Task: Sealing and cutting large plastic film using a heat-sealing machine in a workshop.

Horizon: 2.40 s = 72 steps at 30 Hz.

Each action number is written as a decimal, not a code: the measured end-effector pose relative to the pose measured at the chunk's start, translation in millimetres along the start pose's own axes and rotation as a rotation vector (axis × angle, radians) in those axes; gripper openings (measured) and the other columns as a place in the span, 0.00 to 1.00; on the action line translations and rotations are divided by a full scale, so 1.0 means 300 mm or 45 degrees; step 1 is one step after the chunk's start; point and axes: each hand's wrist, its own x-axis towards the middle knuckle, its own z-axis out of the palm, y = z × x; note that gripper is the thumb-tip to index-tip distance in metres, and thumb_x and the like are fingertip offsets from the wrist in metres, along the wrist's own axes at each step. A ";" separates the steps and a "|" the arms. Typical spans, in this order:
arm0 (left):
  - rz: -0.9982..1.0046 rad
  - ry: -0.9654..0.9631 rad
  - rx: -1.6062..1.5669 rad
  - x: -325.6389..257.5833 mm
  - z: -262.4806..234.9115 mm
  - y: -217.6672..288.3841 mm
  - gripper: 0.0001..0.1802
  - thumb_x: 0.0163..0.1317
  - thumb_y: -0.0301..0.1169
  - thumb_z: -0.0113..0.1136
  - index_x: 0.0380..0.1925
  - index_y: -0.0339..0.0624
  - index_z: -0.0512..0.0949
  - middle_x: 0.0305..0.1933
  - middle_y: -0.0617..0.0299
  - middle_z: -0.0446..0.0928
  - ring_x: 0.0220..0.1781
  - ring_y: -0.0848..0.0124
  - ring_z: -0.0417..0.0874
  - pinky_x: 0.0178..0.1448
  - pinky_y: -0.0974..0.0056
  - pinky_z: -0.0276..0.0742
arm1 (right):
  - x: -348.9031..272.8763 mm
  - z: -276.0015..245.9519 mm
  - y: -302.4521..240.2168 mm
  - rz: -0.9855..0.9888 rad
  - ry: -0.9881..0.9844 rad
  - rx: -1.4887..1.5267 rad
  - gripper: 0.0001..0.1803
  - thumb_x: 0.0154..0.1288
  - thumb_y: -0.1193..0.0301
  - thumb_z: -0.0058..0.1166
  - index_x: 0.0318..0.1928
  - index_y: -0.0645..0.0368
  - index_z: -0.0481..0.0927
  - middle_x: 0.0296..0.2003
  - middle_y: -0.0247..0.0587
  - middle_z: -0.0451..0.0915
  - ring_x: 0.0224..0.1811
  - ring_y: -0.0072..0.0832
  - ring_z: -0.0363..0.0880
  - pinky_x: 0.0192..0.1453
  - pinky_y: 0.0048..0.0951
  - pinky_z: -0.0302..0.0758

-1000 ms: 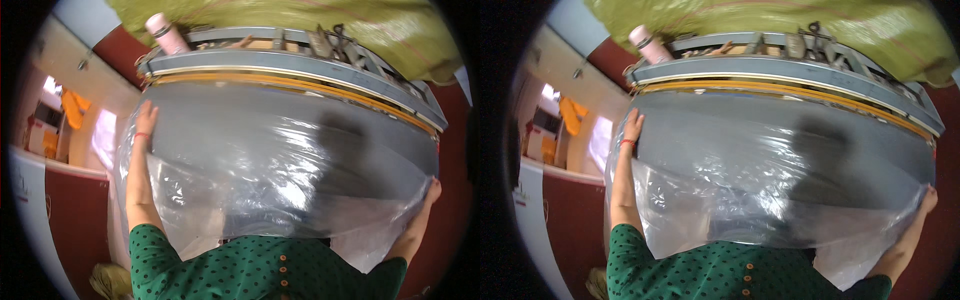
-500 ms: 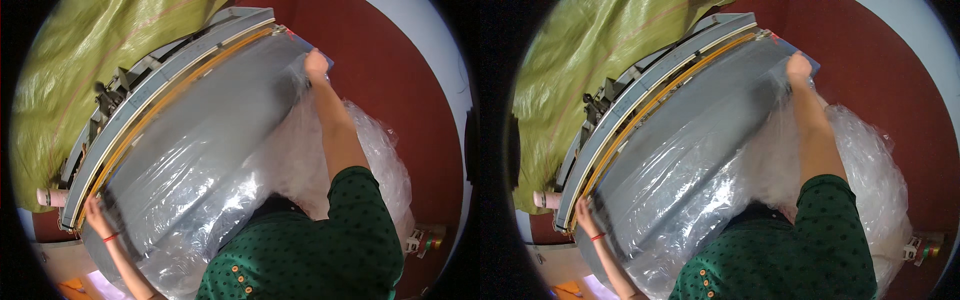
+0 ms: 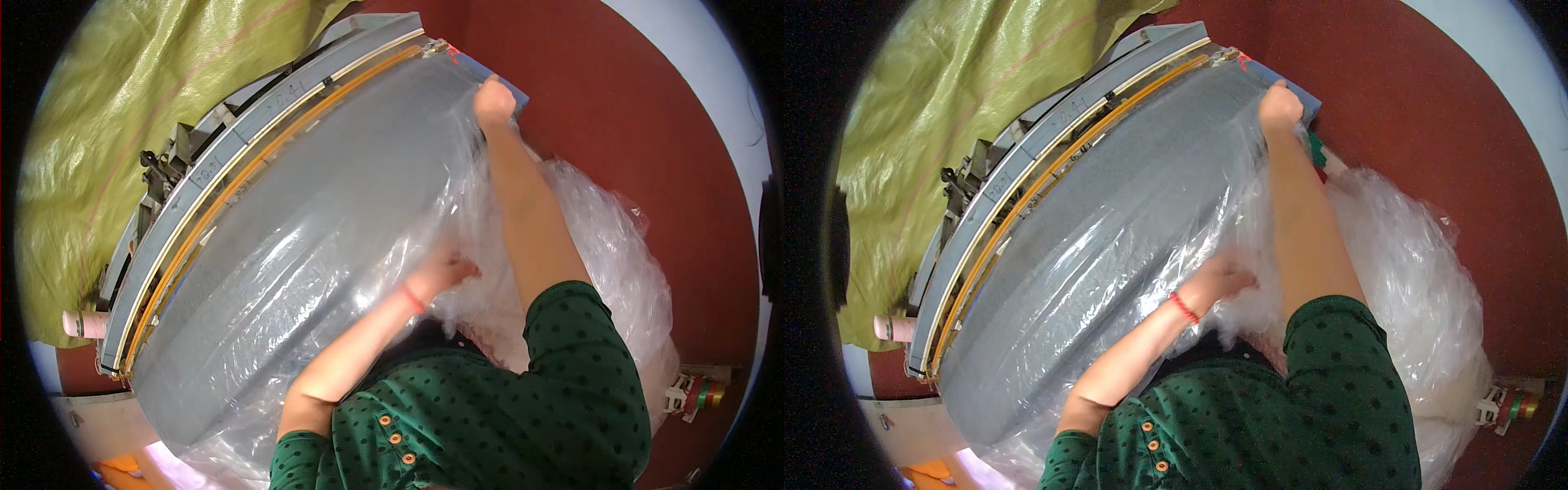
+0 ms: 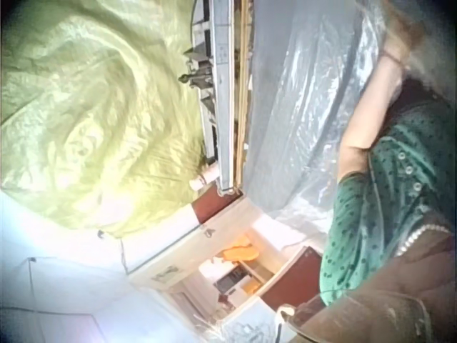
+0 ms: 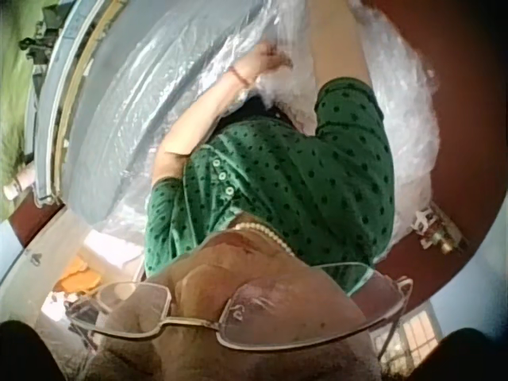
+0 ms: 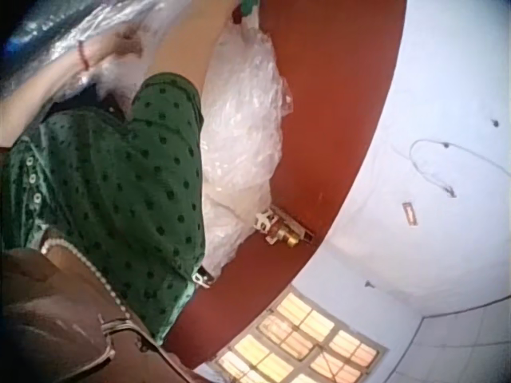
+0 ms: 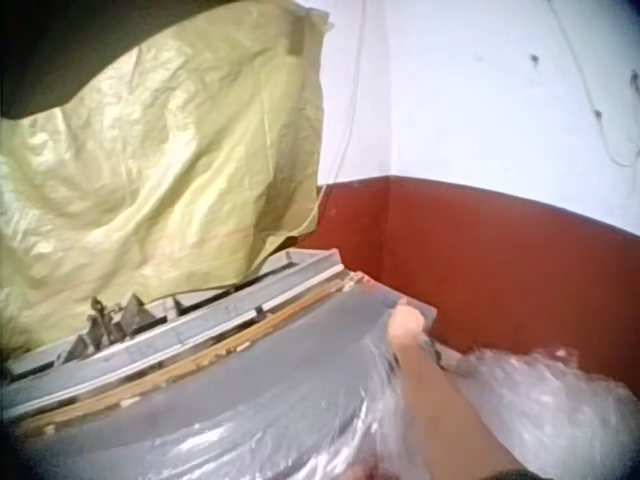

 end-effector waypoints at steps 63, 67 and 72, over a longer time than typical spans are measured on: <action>0.885 2.321 -0.108 -0.954 -0.841 -0.065 0.08 0.56 0.30 0.46 0.21 0.38 0.67 0.21 0.65 0.67 0.24 0.75 0.66 0.33 0.68 0.66 | -0.189 -0.089 -0.371 -0.521 0.110 1.169 0.11 0.59 0.65 0.49 0.30 0.61 0.73 0.26 0.43 0.75 0.30 0.29 0.72 0.39 0.30 0.69; 0.681 2.782 0.307 -1.158 -1.021 -0.236 0.08 0.55 0.30 0.49 0.22 0.38 0.70 0.23 0.67 0.69 0.26 0.79 0.66 0.33 0.72 0.65 | -0.324 0.140 -0.647 -0.476 -0.205 1.527 0.10 0.57 0.66 0.53 0.28 0.61 0.73 0.18 0.36 0.74 0.21 0.22 0.70 0.29 0.25 0.69; 0.751 2.704 0.206 -1.184 -1.046 -0.238 0.07 0.56 0.30 0.52 0.24 0.39 0.69 0.22 0.68 0.69 0.22 0.82 0.65 0.27 0.76 0.63 | -0.349 0.133 -0.752 -0.225 -0.238 1.568 0.10 0.53 0.70 0.57 0.25 0.60 0.70 0.18 0.27 0.69 0.19 0.11 0.63 0.22 0.17 0.61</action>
